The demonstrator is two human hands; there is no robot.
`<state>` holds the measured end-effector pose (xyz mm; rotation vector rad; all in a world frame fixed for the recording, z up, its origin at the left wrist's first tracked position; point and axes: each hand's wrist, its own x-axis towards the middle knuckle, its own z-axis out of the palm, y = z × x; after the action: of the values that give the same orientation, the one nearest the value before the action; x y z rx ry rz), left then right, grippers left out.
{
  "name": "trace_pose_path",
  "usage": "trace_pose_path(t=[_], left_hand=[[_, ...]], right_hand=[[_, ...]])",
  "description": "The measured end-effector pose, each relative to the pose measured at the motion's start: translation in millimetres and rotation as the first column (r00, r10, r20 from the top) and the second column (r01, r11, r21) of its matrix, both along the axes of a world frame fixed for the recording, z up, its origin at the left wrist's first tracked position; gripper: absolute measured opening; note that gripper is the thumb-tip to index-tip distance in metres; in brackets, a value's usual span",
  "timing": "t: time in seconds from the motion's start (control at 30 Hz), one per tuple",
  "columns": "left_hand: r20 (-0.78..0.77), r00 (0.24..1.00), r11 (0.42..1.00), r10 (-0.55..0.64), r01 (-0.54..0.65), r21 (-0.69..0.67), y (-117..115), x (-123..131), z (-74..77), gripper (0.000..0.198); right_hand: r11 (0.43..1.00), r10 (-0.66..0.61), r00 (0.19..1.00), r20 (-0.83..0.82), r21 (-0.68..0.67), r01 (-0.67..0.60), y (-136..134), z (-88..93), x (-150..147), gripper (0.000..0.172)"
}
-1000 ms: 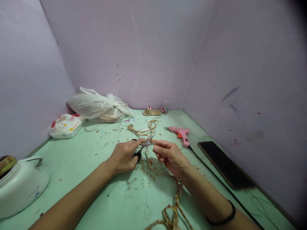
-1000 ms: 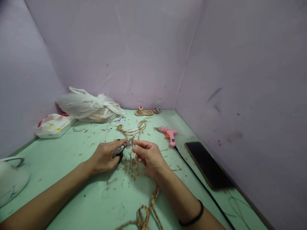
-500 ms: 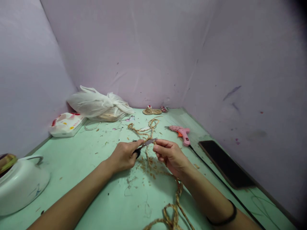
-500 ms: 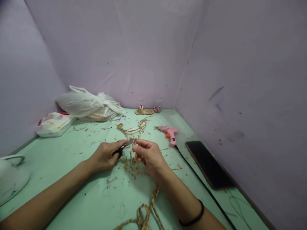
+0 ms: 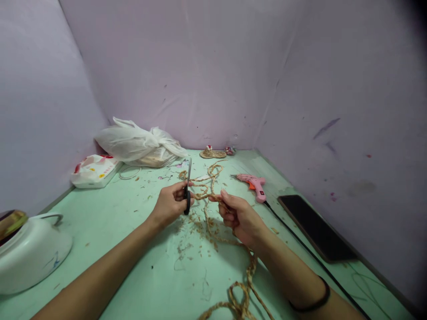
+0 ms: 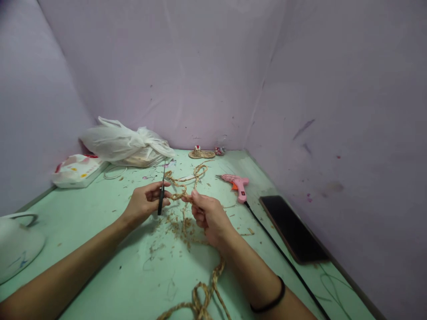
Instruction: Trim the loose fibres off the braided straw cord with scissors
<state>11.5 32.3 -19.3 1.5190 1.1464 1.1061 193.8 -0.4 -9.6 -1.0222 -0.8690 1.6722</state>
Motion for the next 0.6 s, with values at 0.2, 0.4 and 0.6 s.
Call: trace_pose_path(t=[0.2, 0.4, 0.6], left_hand=[[-0.065, 0.997, 0.996, 0.045, -0.04, 0.078, -1.6, -0.7, 3.5, 0.04], [-0.18, 0.982, 0.982, 0.05, -0.016, 0.188, -1.0, -3.4, 3.7, 0.036], [-0.433, 0.89, 0.918, 0.142, 0.045, 0.395, -4.1, -6.1, 0.1, 0.036]], right_hand=[[0.993, 0.116, 0.993, -0.009, -0.005, -0.116, 0.3, -2.1, 0.6, 0.021], [0.992, 0.115, 0.987, -0.113, -0.041, -0.12, 1.9, -3.0, 2.6, 0.009], [0.989, 0.048, 0.991, -0.127, -0.133, -0.065, 4.3, -3.2, 4.4, 0.026]])
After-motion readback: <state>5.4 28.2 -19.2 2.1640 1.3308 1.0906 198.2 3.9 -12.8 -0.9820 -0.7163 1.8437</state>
